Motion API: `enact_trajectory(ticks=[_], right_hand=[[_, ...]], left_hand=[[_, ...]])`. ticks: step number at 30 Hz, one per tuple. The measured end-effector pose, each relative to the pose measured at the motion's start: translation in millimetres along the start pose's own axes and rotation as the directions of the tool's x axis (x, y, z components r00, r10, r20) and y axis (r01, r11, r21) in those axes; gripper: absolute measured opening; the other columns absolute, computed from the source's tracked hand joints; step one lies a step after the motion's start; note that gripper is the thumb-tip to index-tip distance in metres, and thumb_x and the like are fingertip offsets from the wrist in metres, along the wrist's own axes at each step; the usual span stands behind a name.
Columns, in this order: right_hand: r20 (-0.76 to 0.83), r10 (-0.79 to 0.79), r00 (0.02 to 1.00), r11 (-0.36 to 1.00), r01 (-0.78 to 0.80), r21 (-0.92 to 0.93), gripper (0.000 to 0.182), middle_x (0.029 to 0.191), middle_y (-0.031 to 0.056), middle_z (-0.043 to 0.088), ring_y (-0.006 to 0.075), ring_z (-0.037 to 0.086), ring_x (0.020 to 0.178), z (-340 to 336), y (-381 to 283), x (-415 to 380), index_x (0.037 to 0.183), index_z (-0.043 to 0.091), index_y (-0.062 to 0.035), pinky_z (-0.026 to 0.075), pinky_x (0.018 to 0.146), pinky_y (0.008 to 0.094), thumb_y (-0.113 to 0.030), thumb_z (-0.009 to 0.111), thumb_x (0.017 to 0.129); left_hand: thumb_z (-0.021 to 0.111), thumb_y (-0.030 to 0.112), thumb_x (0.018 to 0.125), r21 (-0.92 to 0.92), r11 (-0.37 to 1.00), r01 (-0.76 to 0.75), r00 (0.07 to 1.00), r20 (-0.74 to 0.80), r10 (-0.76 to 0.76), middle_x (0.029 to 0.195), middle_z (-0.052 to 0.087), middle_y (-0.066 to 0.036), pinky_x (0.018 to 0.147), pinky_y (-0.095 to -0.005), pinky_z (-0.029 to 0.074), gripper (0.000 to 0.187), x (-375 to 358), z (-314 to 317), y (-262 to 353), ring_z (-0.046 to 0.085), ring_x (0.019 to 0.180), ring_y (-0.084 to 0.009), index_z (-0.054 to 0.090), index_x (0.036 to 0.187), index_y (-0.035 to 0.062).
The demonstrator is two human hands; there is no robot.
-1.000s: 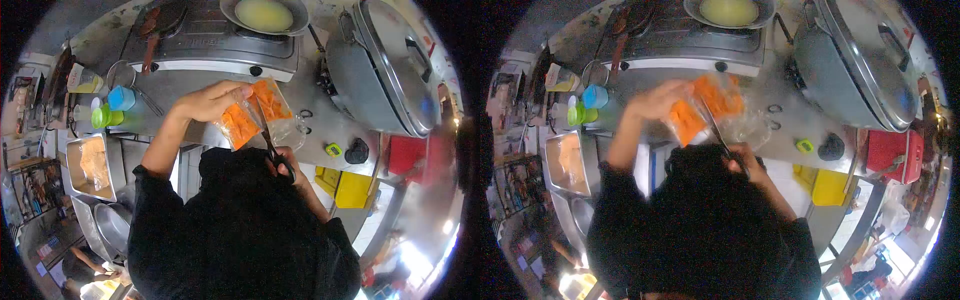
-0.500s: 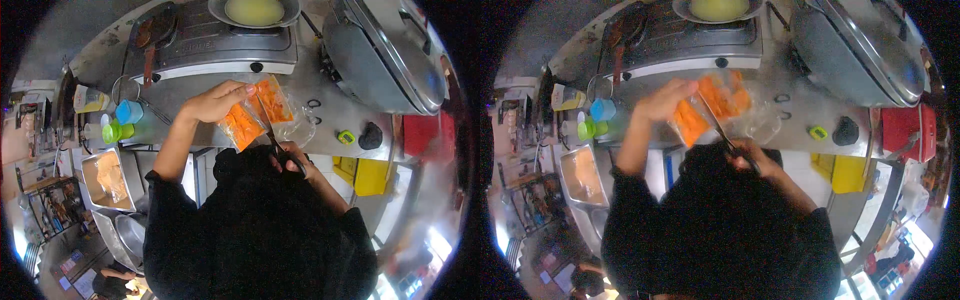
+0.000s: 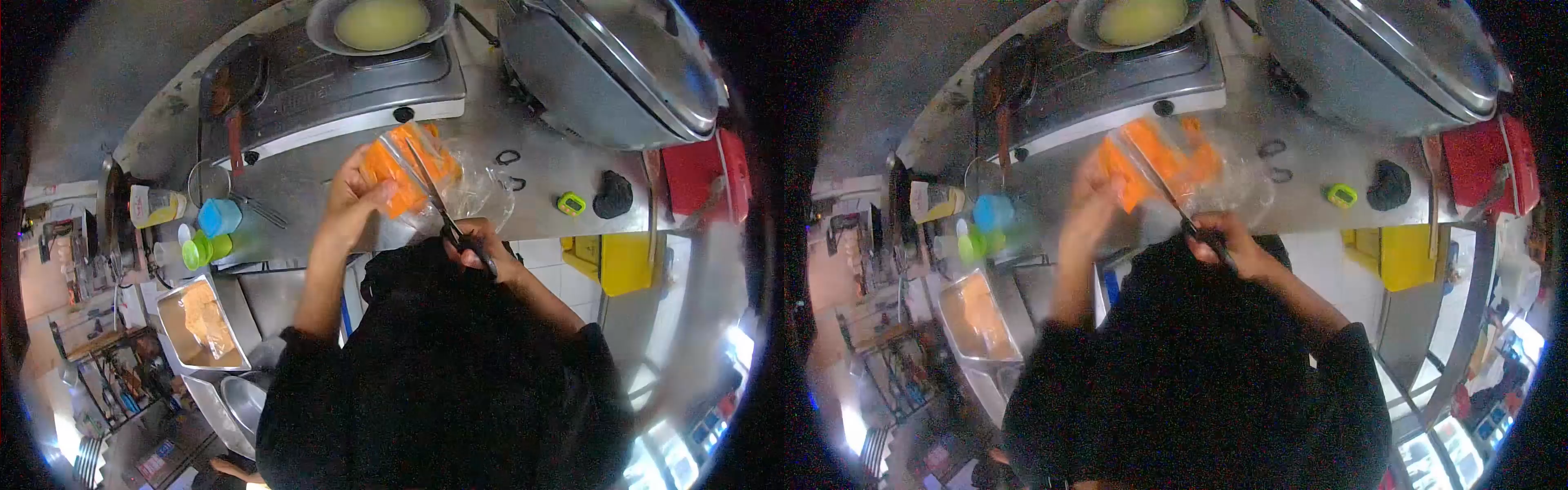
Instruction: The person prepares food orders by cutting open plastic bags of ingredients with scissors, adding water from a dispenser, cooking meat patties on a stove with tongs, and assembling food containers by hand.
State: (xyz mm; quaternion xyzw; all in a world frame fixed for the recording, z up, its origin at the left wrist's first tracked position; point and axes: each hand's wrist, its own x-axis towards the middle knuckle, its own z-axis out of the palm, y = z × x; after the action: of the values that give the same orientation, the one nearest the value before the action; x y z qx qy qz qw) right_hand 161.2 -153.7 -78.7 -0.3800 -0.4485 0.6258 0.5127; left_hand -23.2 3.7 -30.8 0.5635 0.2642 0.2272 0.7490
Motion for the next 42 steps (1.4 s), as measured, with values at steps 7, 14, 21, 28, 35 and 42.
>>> enact_trajectory(ticks=[7,14,21,28,35,42], right_hand=[[0.006,0.144,0.99,0.974,-0.142,0.178,0.07,0.063,-0.0001,0.049,0.0085,0.049,0.054,23.8,-17.9,9.8,0.073,0.052,-0.0054,0.037,0.05,0.0213,-0.074,0.063,0.068],[0.214,0.057,0.975,0.951,-0.118,0.286,0.065,0.071,0.0007,0.051,0.0084,0.049,0.057,24.6,-29.2,12.8,0.082,0.052,-0.0059,0.04,0.052,0.0224,-0.069,0.062,0.072],[0.255,0.042,0.966,0.963,-0.107,0.246,0.072,0.065,0.0012,0.05,0.01,0.049,0.057,26.3,-41.7,16.0,0.077,0.053,-0.0062,0.037,0.051,0.0224,-0.077,0.056,0.069],[0.24,-0.024,0.971,0.969,-0.036,0.243,0.077,0.063,0.0007,0.048,0.0123,0.049,0.059,31.3,-35.5,18.2,0.075,0.053,-0.0062,0.036,0.055,0.0248,-0.083,0.049,0.069],[0.239,0.076,0.968,0.973,-0.125,0.194,0.072,0.06,-0.0006,0.047,0.0098,0.047,0.057,22.8,-38.2,14.1,0.075,0.052,-0.0063,0.037,0.053,0.0233,-0.078,0.054,0.07],[0.098,0.002,0.995,0.972,-0.025,0.235,0.063,0.062,-0.0014,0.047,0.0086,0.045,0.051,37.0,-36.5,13.9,0.076,0.053,-0.0059,0.037,0.047,0.0222,-0.069,0.057,0.076]], left_hand=[[0.061,0.033,0.079,-0.786,0.529,-0.319,0.941,-0.194,0.278,0.139,0.042,-0.012,0.11,-0.0529,0.021,0.071,7.5,59.0,-28.0,0.035,0.132,-0.0291,0.034,0.139,0.0064],[0.065,0.037,0.066,-0.64,0.653,-0.406,0.896,-0.14,0.42,0.143,0.036,-0.015,0.11,-0.056,0.022,0.086,18.9,60.0,12.9,0.03,0.135,-0.0335,0.033,0.14,0.0075],[0.068,0.036,0.055,-0.864,0.466,-0.192,0.585,0.28,0.761,0.127,0.049,-0.017,0.104,-0.0477,0.032,0.091,56.9,38.8,-6.7,0.047,0.118,-0.0332,0.037,0.135,0.005],[0.061,0.02,0.06,-0.863,0.503,-0.044,0.908,0.176,0.381,0.115,0.058,-0.012,0.087,-0.04,0.047,0.066,18.5,10.3,-36.6,0.059,0.099,-0.0265,0.049,0.122,0.0042],[0.059,0.014,0.062,-0.907,0.418,0.049,0.897,0.224,0.38,0.115,0.059,-0.014,0.098,-0.0377,0.043,0.062,19.2,9.5,-36.2,0.057,0.107,-0.0246,0.05,0.122,0.0009],[0.058,0.015,0.062,-0.893,0.443,0.084,0.921,0.239,0.307,0.115,0.059,-0.013,0.1,-0.04,0.042,0.063,22.4,7.6,-39.8,0.057,0.108,-0.0263,0.05,0.123,-0.0001]])
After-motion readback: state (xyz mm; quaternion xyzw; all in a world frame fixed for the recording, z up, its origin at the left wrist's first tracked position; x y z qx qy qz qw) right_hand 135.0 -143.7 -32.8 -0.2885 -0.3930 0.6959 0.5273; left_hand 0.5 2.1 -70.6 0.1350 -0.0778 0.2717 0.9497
